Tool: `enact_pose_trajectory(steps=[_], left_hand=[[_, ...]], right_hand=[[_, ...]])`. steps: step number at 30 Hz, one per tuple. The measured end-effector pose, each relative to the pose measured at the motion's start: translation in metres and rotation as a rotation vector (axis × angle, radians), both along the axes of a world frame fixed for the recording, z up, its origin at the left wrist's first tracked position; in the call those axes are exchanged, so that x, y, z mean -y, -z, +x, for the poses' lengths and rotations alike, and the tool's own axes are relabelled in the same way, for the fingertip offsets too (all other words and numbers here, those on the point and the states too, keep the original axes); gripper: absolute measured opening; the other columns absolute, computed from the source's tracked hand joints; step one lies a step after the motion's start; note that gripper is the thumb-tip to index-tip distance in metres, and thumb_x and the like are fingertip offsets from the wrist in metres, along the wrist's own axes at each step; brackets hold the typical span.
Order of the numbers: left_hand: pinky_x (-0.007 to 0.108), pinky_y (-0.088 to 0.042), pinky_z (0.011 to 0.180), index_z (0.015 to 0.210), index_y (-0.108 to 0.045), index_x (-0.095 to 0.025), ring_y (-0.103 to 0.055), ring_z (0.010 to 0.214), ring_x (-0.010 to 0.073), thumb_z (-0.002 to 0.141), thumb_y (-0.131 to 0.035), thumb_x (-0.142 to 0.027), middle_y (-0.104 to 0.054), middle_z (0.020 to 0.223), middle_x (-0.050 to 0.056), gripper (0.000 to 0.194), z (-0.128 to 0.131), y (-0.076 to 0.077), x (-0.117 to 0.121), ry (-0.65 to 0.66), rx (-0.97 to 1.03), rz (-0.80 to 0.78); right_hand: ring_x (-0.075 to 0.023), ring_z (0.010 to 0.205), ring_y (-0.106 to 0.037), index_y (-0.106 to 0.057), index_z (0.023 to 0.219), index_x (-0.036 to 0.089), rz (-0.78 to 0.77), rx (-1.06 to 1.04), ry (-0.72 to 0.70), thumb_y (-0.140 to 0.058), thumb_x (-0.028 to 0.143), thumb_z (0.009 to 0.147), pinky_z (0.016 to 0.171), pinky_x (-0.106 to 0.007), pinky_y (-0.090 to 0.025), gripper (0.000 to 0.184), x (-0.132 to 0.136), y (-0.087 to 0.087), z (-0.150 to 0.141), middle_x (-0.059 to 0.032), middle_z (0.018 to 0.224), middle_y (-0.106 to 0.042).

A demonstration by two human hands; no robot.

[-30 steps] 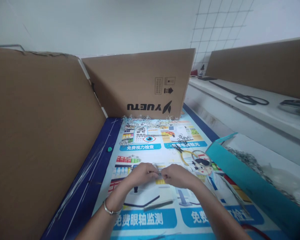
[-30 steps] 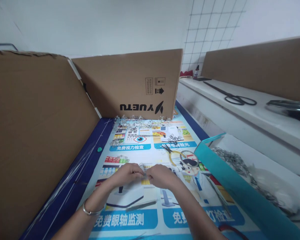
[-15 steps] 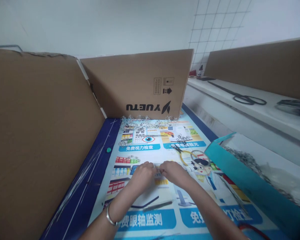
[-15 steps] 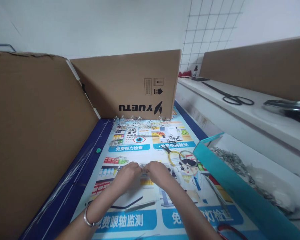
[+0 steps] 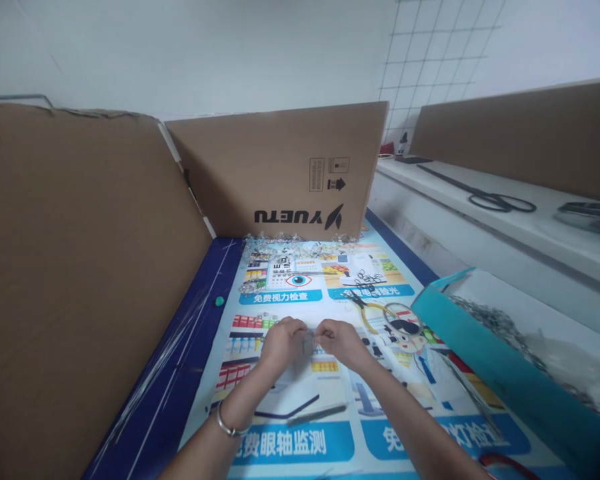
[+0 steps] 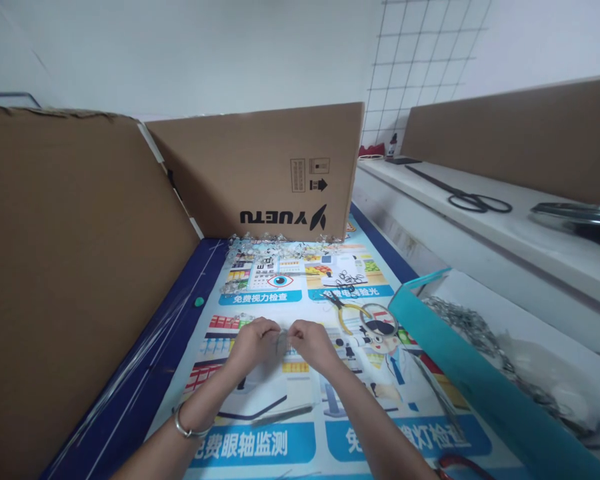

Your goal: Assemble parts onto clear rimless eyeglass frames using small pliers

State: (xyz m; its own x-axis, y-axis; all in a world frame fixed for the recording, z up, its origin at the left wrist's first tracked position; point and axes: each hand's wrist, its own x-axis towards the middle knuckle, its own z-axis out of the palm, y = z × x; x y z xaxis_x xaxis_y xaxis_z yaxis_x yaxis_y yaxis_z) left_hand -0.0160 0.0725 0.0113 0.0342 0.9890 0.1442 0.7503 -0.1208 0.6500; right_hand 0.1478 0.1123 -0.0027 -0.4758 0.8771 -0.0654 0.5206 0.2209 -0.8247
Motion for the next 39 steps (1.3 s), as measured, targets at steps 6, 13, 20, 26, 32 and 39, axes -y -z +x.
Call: enact_pose_trajectory(steps=[6, 13, 20, 26, 32, 39], left_hand=[[0.023, -0.041, 0.059, 0.071, -0.063, -0.017, -0.053, 0.058, 0.0119, 0.068, -0.052, -0.021, -0.061, 0.064, -0.001, 0.012, 0.003, 0.023, -0.008, -0.15, 0.37, -0.107], [0.02, -0.038, 0.049, 0.069, -0.06, -0.015, -0.046, 0.046, 0.0082, 0.065, -0.054, -0.021, -0.054, 0.053, -0.003, 0.01, 0.012, 0.022, -0.006, -0.207, 0.685, -0.18], [0.021, -0.038, 0.05, 0.071, -0.061, -0.014, -0.047, 0.047, 0.0084, 0.064, -0.057, -0.026, -0.055, 0.055, -0.003, 0.014, 0.014, 0.029, -0.007, -0.227, 0.753, -0.149], [0.021, -0.038, 0.05, 0.071, -0.06, -0.014, -0.047, 0.048, 0.0088, 0.064, -0.057, -0.025, -0.055, 0.055, -0.002, 0.013, 0.018, 0.025, -0.005, -0.238, 0.775, -0.135], [0.021, -0.036, 0.049, 0.07, -0.059, -0.014, -0.045, 0.046, 0.0089, 0.066, -0.054, -0.024, -0.052, 0.052, -0.003, 0.011, 0.016, 0.025, -0.005, -0.197, 0.711, -0.157], [0.021, -0.035, 0.055, 0.064, -0.061, -0.018, -0.052, 0.058, 0.0113, 0.071, -0.051, -0.025, -0.06, 0.059, -0.002, 0.015, 0.004, 0.024, -0.007, -0.108, 0.228, -0.106]], right_hand=[[-0.0097, 0.049, -0.05, -0.056, 0.068, 0.017, -0.304, -0.355, 0.134, -0.057, 0.031, 0.061, 0.051, -0.024, -0.044, 0.016, -0.002, 0.013, -0.006, 0.0044, 0.054, -0.053], [-0.0081, 0.049, -0.049, -0.055, 0.067, 0.016, -0.383, -0.502, 0.202, -0.061, 0.031, 0.059, 0.052, -0.023, -0.044, 0.018, 0.005, 0.001, -0.01, 0.0047, 0.052, -0.052], [-0.0084, 0.049, -0.05, -0.054, 0.065, 0.016, -0.409, -0.564, 0.229, -0.063, 0.037, 0.058, 0.053, -0.023, -0.044, 0.024, 0.008, -0.001, -0.013, 0.004, 0.053, -0.053], [-0.0086, 0.051, -0.051, -0.053, 0.066, 0.016, -0.406, -0.592, 0.256, -0.062, 0.036, 0.06, 0.054, -0.024, -0.045, 0.023, 0.009, 0.001, -0.014, 0.0029, 0.055, -0.054], [-0.0091, 0.052, -0.053, -0.052, 0.071, 0.017, -0.281, -0.35, 0.223, -0.052, 0.035, 0.066, 0.054, -0.023, -0.046, 0.019, 0.005, 0.006, -0.011, 0.003, 0.057, -0.055], [-0.0101, 0.049, -0.052, -0.054, 0.065, 0.018, -0.104, -0.033, 0.173, -0.048, 0.026, 0.068, 0.05, -0.022, -0.039, 0.011, 0.003, 0.009, -0.009, 0.003, 0.052, -0.054]])
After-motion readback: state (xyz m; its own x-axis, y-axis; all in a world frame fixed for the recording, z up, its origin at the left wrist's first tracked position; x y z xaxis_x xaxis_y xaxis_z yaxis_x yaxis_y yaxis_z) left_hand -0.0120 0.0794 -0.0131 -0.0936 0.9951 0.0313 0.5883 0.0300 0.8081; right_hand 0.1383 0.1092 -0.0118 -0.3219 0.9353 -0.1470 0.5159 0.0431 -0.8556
